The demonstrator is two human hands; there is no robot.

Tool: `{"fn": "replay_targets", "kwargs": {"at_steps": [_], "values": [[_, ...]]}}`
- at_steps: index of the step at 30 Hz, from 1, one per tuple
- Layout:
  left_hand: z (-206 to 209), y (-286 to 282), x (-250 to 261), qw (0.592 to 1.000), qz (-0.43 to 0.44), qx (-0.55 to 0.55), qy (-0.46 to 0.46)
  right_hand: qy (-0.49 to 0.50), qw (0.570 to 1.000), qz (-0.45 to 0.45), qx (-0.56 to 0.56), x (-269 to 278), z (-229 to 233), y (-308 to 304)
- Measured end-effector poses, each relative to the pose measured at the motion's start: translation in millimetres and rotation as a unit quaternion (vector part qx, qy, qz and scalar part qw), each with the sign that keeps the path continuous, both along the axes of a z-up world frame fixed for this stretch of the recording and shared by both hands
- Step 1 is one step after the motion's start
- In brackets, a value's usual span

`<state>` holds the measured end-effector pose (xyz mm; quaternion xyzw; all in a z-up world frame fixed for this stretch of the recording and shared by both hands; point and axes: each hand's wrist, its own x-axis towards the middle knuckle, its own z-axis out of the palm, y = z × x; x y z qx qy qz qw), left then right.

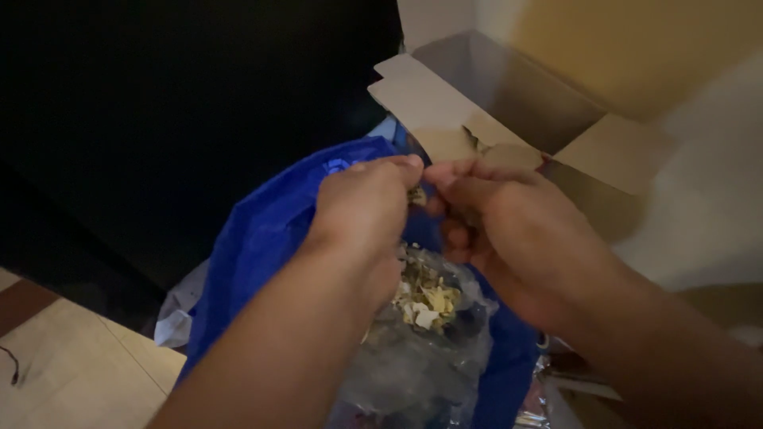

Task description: Tearing cardboard and paper packaging into small pieces and placing them into a blue trash bag.

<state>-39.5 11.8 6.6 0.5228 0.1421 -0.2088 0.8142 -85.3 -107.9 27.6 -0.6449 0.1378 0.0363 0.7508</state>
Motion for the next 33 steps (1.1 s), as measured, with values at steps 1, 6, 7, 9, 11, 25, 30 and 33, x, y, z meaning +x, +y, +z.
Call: {"fn": "replay_targets", "kwargs": {"at_steps": [1,6,7,9,11,25,30,33], "values": [[-3,-4,-2,1.0,0.023,-0.007,-0.017,0.019,1.0,-0.014,-0.008,-3,4,2],[-18,-14,-6,0.991,0.096,-0.048,-0.077,0.008,0.999,0.034,-0.023,-7,2,-6],[-16,-15,-8,0.991,0.104,-0.055,-0.067,0.017,0.998,0.061,-0.018,-6,-1,-10],[-17,-17,-4,0.988,0.122,-0.064,-0.066,0.018,0.995,0.097,-0.017,-2,-2,-17],[-31,-22,1,0.987,0.113,-0.087,-0.072,0.026,0.993,0.117,-0.006,-2,-5,-26],[29,-86,-49,0.972,-0.041,0.139,-0.186,0.002,0.984,0.145,-0.108,-4,9,-135],[23,-111,-59,0.974,-0.034,0.187,-0.121,0.038,0.987,0.132,-0.085,-18,8,-155],[19,-125,-65,0.978,0.005,0.168,-0.125,0.014,0.981,0.175,-0.079,-21,4,-171]]}}
